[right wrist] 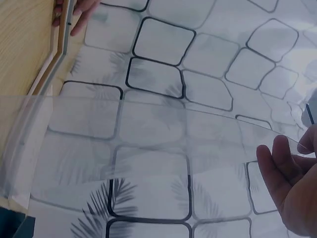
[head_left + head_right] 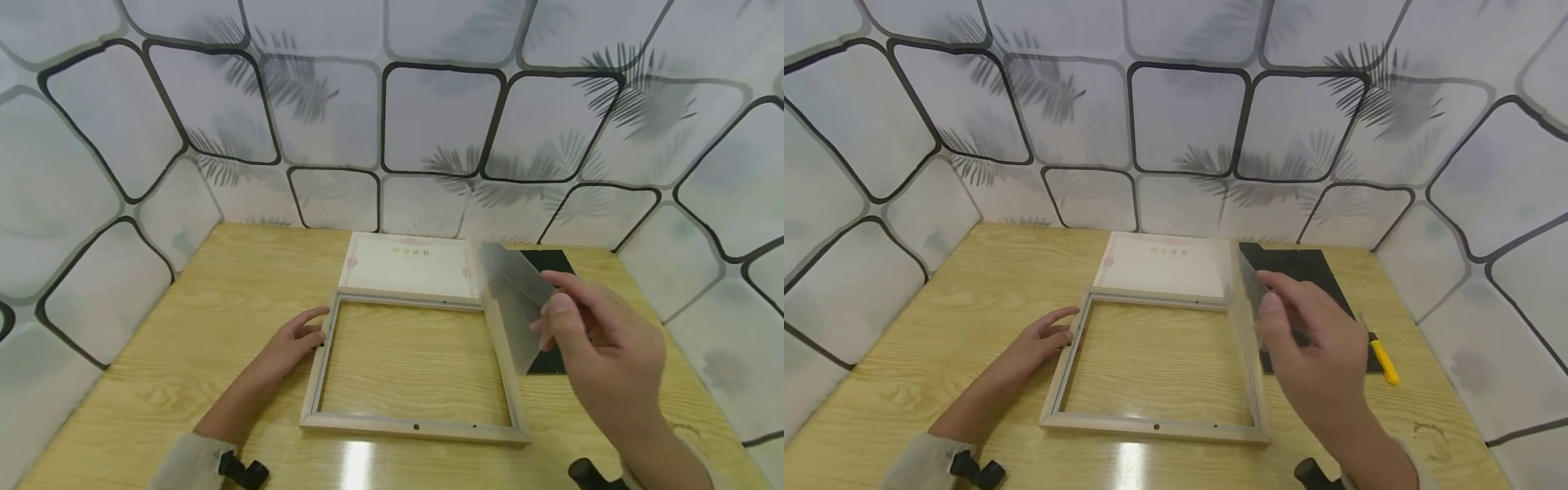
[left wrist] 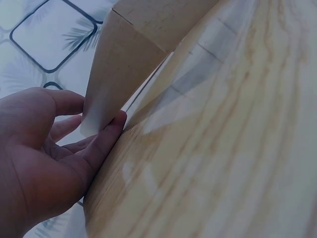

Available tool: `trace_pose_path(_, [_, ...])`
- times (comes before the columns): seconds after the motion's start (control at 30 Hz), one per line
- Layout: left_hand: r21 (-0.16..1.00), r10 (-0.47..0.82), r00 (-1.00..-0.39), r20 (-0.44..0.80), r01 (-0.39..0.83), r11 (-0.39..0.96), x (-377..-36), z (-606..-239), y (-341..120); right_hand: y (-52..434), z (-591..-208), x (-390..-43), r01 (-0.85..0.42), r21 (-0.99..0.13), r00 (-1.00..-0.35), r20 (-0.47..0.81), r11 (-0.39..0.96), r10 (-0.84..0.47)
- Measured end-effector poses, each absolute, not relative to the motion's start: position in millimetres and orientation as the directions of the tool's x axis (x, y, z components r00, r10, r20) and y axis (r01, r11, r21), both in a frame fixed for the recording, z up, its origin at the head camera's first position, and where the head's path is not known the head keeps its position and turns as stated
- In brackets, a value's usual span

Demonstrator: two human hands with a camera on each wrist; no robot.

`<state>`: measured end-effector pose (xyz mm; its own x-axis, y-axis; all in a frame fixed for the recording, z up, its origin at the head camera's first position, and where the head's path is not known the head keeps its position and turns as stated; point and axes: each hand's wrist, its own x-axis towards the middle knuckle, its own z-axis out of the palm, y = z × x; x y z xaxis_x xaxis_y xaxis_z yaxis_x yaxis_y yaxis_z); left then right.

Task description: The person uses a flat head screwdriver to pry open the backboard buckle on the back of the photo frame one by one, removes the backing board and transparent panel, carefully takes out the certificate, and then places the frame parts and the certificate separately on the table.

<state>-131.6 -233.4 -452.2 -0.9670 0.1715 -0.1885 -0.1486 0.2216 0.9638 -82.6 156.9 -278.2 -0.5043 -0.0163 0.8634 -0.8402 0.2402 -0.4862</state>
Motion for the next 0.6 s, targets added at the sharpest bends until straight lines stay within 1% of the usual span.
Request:
trace_pose_path(0.13, [0.963, 0.171, -0.966, -0.193, -0.153, 0.22, -130, -452, -233, 178, -273, -77, -0.822, -0.523, -0.521, 0.85, 0.226, 0.073])
trace_pose_path(0.27, [0.963, 0.174, -0.965, -0.198, -0.158, 0.217, -130, -451, -233, 203, -272, -73, -0.77, -0.55, -0.536, 0.833, 0.324, 0.141])
trace_pose_path(0.33, [0.963, 0.178, -0.964, -0.2, -0.161, 0.216, -130, -451, -233, 217, -273, -70, -0.689, -0.597, -0.58, 0.794, 0.412, 0.181])
trace_pose_path(0.4, [0.962, 0.175, -0.964, -0.2, -0.16, 0.22, -131, -452, -232, 231, -274, -68, -0.566, -0.64, -0.632, 0.742, 0.52, 0.225])
trace_pose_path(0.47, [0.961, 0.169, -0.966, -0.198, -0.157, 0.228, -130, -452, -232, 246, -277, -68, -0.508, -0.654, -0.655, 0.716, 0.56, 0.243])
trace_pose_path(0.5, [0.96, 0.167, -0.966, -0.199, -0.158, 0.23, -130, -452, -231, 253, -278, -69, -0.458, -0.656, -0.667, 0.7, 0.6, 0.256])
trace_pose_path(0.53, [0.96, 0.166, -0.966, -0.201, -0.16, 0.231, -130, -451, -231, 260, -279, -70, -0.454, -0.659, -0.663, 0.699, 0.6, 0.266])
trace_pose_path(0.6, [0.959, 0.159, -0.966, -0.204, -0.165, 0.229, -130, -451, -230, 275, -284, -74, -0.486, -0.633, -0.64, 0.728, 0.603, 0.248])
